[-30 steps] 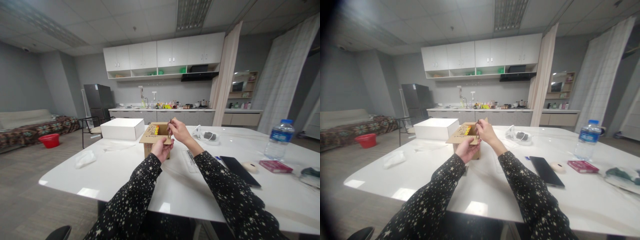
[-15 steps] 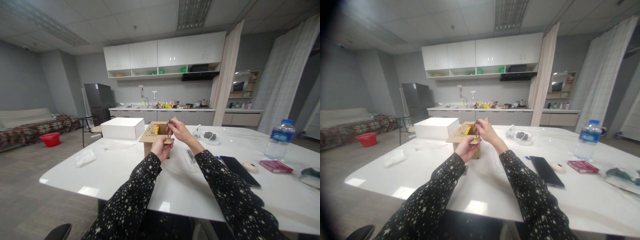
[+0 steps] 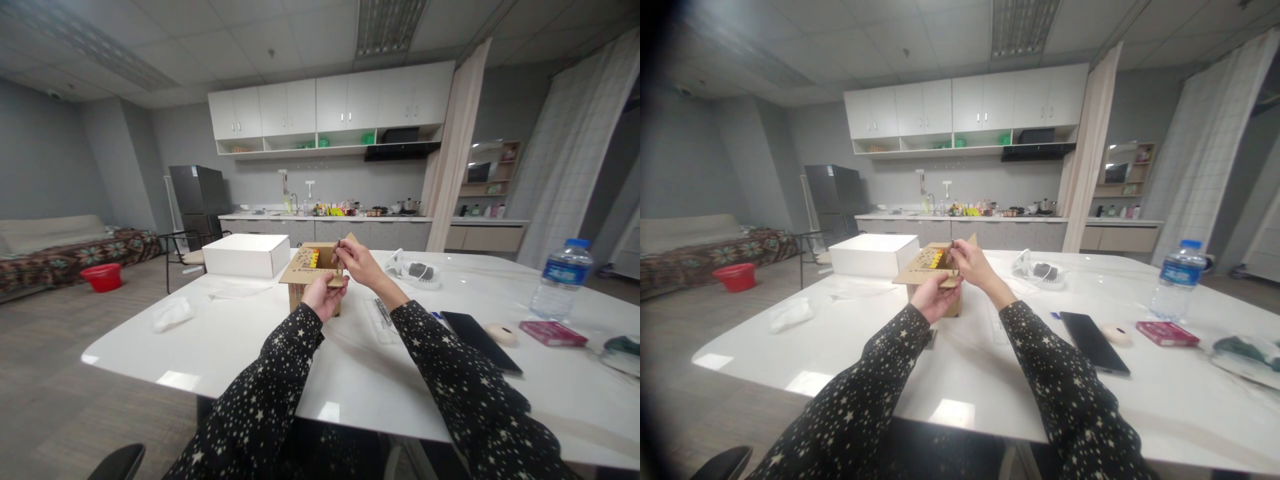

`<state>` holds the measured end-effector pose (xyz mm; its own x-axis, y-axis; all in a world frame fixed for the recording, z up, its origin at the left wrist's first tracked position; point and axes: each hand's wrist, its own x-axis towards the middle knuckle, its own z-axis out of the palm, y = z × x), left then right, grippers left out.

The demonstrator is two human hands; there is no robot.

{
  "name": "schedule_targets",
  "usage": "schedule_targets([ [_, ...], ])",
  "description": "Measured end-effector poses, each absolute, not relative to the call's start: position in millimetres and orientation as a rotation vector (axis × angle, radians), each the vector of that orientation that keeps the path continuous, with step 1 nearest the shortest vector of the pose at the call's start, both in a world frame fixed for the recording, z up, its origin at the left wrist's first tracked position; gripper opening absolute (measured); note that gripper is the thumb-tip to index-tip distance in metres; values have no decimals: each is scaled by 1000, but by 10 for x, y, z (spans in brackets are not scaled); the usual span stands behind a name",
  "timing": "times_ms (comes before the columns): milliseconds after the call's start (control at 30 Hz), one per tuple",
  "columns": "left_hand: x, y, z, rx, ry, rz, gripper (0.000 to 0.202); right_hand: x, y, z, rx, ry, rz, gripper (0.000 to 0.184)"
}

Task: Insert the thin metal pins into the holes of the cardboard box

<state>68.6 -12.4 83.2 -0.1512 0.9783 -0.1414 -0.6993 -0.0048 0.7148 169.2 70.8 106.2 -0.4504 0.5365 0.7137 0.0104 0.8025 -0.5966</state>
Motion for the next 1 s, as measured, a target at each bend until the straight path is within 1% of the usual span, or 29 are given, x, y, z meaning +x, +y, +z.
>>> schedule_targets([
  [133, 694, -138, 851, 470, 793, 1557, 18, 1686, 716, 1047, -422, -1927, 635, 21],
  [267, 699, -140, 859, 467, 809, 1570, 18, 1688, 705, 1050, -425, -1966, 560, 18],
  [400, 693, -125, 850, 470, 812, 1552, 19, 1683, 715, 1054, -493, -1903, 593, 16],
  [533, 695, -130, 863, 466, 822, 1554, 18, 1679, 715, 1052, -461, -1963, 540, 16],
  [667, 706, -148, 887, 464, 830, 1547, 18, 1672, 679, 1069, -537, -1908, 540, 15],
  [767, 704, -149, 889, 455, 831, 1555, 16, 1669, 661, 1080, -491, -1967, 494, 14],
  [900, 690, -133, 873, 459, 824, 1547, 17, 1667, 690, 1066, -532, -1904, 567, 15],
  [1000, 685, -121, 862, 453, 821, 1550, 16, 1662, 696, 1061, -542, -1922, 513, 14],
])
